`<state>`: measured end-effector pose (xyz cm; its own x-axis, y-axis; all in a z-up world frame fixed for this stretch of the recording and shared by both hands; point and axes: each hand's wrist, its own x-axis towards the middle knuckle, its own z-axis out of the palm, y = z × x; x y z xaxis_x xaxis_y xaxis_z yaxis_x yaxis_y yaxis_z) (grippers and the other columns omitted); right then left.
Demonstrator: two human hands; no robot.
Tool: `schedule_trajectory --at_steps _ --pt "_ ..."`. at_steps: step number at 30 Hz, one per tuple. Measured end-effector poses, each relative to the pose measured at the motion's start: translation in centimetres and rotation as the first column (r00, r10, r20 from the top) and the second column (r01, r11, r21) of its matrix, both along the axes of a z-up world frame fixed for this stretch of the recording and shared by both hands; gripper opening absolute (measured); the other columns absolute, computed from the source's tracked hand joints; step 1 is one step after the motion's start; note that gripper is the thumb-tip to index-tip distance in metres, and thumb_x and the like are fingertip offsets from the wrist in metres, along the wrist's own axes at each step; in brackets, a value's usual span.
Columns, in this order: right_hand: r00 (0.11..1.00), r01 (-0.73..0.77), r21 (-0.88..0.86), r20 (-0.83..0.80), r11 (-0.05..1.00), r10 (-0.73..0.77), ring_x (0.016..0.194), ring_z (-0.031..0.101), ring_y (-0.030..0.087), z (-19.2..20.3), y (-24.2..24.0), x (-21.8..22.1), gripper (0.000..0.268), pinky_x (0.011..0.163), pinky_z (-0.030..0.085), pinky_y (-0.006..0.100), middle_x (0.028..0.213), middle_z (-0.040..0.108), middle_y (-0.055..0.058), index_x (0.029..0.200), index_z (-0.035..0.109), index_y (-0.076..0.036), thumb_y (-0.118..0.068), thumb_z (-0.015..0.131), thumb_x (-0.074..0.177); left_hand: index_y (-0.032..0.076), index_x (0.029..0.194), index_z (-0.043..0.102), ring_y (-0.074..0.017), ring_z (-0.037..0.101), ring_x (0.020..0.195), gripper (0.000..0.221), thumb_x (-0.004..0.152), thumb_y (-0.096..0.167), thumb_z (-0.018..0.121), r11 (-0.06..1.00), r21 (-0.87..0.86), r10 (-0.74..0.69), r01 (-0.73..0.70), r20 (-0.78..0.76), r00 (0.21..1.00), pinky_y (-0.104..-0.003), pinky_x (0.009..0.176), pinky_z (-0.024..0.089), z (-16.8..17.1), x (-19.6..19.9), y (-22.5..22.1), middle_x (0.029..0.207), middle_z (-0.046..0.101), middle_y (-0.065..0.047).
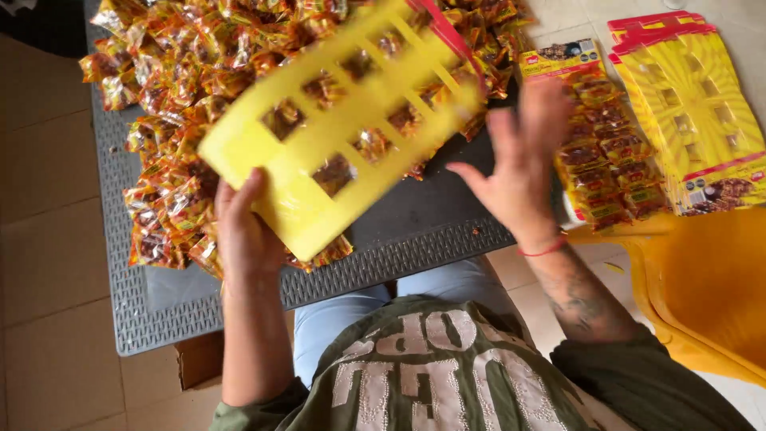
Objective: The person attaches snack packets to a yellow cardboard display rack by inserting their edges into slots, then places the finished rack onto a stack.
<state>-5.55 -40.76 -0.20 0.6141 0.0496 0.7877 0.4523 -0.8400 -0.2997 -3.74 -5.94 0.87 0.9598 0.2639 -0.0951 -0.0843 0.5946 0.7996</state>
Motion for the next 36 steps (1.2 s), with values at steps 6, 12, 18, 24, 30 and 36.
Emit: schedule_trajectory --at_steps 6,12,18,24,30,36 --pt "0.958 -0.238 0.218 -0.11 0.946 0.266 0.082 0.077 0.028 -1.9 6.3 5.2 0.023 0.076 0.06 0.037 0.09 0.078 0.006 0.117 0.079 -0.014 -0.011 0.085 0.095 0.01 0.142 0.05 -0.0328 0.07 0.113 0.075 0.089 0.063 0.046 0.993 -0.034 -0.107 0.117 0.219 0.97 -0.05 0.093 0.063 5.1 -3.1 2.4 0.133 0.065 -0.021" --pt "0.678 -0.099 0.767 -0.415 0.635 0.607 0.044 0.064 0.026 -6.1 10.1 7.3 0.036 0.035 0.058 0.035 0.07 0.062 0.017 0.095 0.061 0.002 -0.03 0.077 0.098 0.016 0.158 0.039 -0.0421 0.034 0.153 0.088 0.08 -0.007 0.071 0.55 0.832 -0.304 -0.073 0.281 0.91 -0.059 0.129 0.035 1.5 -1.8 0.2 0.168 0.027 -0.016" --pt "0.9 -0.205 0.496 -0.244 0.844 0.362 0.087 0.071 0.031 -9.7 5.6 7.3 0.019 0.071 0.059 0.041 0.097 0.07 0.016 0.111 0.069 -0.001 -0.005 0.08 0.097 0.017 0.144 0.055 -0.0531 0.059 0.12 0.081 0.073 -0.01 0.082 0.373 0.928 -0.096 -0.021 0.061 0.993 -0.058 0.099 0.056 -9.2 1.8 -1.8 0.141 0.041 -0.016" --pt "0.87 -0.327 -0.128 -0.427 0.936 0.246 0.111 0.061 0.045 -9.4 3.2 4.5 0.049 0.091 0.053 0.056 0.119 0.064 0.018 0.119 0.069 -0.008 -0.006 0.083 0.072 0.011 0.13 0.068 -0.0491 0.068 0.107 0.047 0.085 -0.002 0.075 0.063 0.995 -0.088 -0.083 0.088 0.992 -0.054 0.085 0.066 -8.2 2.4 -2.4 0.145 0.04 -0.021" --pt "0.97 -0.098 0.154 -0.206 0.983 0.129 0.089 0.065 0.03 -10.3 1.5 2.2 0.028 0.074 0.055 0.039 0.102 0.064 0.007 0.095 0.071 -0.009 -0.005 0.087 0.072 0.011 0.127 0.065 -0.0469 0.052 0.122 0.035 0.099 0.033 0.064 0.125 0.985 -0.134 -0.117 0.133 0.982 -0.061 0.093 0.054 -6.1 -1.2 -4.9 0.148 0.038 -0.019" --pt "0.915 -0.243 0.439 -0.193 0.865 0.355 0.133 0.034 0.04 -5.0 11.9 -3.8 0.067 0.11 0.031 0.052 0.146 0.027 0.017 0.132 0.044 -0.007 -0.015 0.083 0.077 0.009 0.137 0.061 -0.0356 0.068 0.113 0.054 0.09 0.031 0.078 0.743 0.327 -0.614 0.584 -0.017 0.789 -0.047 0.099 0.054 -10.1 -2.5 -10.7 0.126 0.066 -0.021"
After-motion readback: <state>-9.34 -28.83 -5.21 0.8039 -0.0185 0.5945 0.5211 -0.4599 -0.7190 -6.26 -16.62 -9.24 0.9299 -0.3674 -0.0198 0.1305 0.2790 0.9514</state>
